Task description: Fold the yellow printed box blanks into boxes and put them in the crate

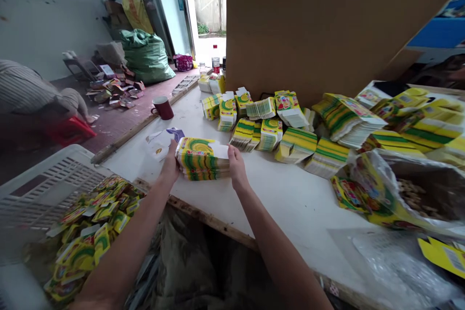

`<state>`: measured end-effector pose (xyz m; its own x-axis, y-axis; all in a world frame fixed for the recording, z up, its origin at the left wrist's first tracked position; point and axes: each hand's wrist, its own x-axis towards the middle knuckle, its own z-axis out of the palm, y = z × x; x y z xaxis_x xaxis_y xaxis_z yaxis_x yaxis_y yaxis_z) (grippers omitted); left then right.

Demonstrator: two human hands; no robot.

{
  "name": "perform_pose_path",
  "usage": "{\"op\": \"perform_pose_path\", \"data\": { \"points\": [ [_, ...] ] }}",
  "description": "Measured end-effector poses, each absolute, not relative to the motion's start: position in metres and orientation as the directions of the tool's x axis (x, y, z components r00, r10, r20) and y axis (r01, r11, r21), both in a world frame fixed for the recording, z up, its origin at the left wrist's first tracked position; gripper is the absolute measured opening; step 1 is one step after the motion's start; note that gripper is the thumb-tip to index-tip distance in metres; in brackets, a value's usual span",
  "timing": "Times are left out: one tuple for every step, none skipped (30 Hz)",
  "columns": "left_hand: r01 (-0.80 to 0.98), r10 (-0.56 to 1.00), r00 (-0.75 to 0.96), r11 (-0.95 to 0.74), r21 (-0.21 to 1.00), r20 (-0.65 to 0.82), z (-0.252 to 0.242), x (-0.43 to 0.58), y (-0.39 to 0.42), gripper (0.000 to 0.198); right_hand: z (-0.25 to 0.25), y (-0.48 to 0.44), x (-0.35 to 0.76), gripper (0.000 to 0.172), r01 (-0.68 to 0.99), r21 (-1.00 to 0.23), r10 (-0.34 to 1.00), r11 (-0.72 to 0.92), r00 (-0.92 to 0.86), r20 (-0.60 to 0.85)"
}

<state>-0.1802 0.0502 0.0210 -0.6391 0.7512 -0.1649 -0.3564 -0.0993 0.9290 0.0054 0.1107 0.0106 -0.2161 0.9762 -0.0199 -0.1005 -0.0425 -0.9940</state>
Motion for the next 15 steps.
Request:
{"op": "perform_pose_path", "data": {
  "points": [
    [-0.371,0.753,-0.639,-0.124,0.920,-0.156,0.020,-0.177,0.052,0.054,0.009,0.109,0.004,0.048,-0.095,-0.994,0.978,-0.045,-0.205,-0.025],
    [-0.383,0.751,-0.644,-0.148,0.912,-0.148,0.019,-0.172,0.052,0.048,0.008,0.108,0.005,0.043,-0.085,-0.995,0.980,-0.052,-0.194,-0.035],
    [-0.393,0.747,-0.649,-0.167,0.904,-0.144,0.019,-0.168,0.051,0.042,0.008,0.106,0.006,0.040,-0.074,-0.995,0.982,-0.062,-0.185,-0.047],
    [-0.404,0.745,-0.652,-0.181,0.897,-0.143,0.018,-0.163,0.048,0.037,0.008,0.103,0.010,0.037,-0.064,-0.995,0.982,-0.073,-0.181,-0.060],
    [-0.416,0.744,-0.651,-0.187,0.890,-0.148,0.018,-0.158,0.044,0.032,0.008,0.098,0.016,0.035,-0.054,-0.995,0.981,-0.084,-0.180,-0.073],
    [-0.430,0.749,-0.644,-0.185,0.884,-0.156,0.017,-0.152,0.039,0.029,0.009,0.093,0.023,0.033,-0.043,-0.995,0.980,-0.094,-0.180,-0.084],
    [-0.445,0.757,-0.632,-0.176,0.878,-0.168,0.017,-0.146,0.034,0.026,0.010,0.086,0.032,0.032,-0.030,-0.994,0.979,-0.101,-0.180,-0.094],
    [-0.460,0.768,-0.614,-0.161,0.873,-0.182,0.016,-0.140,0.027,0.024,0.011,0.077,0.042,0.031,-0.016,-0.994,0.979,-0.105,-0.177,-0.101],
    [-0.474,0.780,-0.595,-0.143,0.869,-0.196,0.016,-0.133,0.021,0.024,0.012,0.067,0.054,0.030,-0.002,-0.994,0.979,-0.107,-0.173,-0.105],
    [-0.486,0.792,-0.573,-0.123,0.865,-0.210,0.015,-0.126,0.014,0.024,0.013,0.057,0.065,0.030,0.014,-0.994,0.980,-0.107,-0.166,-0.108],
    [-0.497,0.805,-0.550,-0.101,0.862,-0.222,0.015,-0.119,0.008,0.025,0.014,0.046,0.076,0.030,0.030,-0.994,0.982,-0.105,-0.157,-0.109],
    [-0.505,0.817,-0.527,-0.080,0.860,-0.233,0.016,-0.112,0.002,0.026,0.014,0.036,0.086,0.031,0.047,-0.994,0.983,-0.102,-0.148,-0.108],
    [-0.510,0.830,-0.503,-0.060,0.858,-0.241,0.017,-0.106,-0.004,0.028,0.015,0.028,0.095,0.031,0.065,-0.993,0.985,-0.097,-0.140,-0.105],
    [-0.512,0.844,-0.478,-0.042,0.858,-0.244,0.018,-0.101,-0.008,0.030,0.015,0.020,0.102,0.031,0.084,-0.992,0.986,-0.091,-0.135,-0.101],
    [-0.512,0.857,-0.454,-0.029,0.859,-0.242,0.019,-0.098,-0.011,0.031,0.015,0.015,0.108,0.032,0.103,-0.991,0.986,-0.083,-0.133,-0.097]
  ]
}}
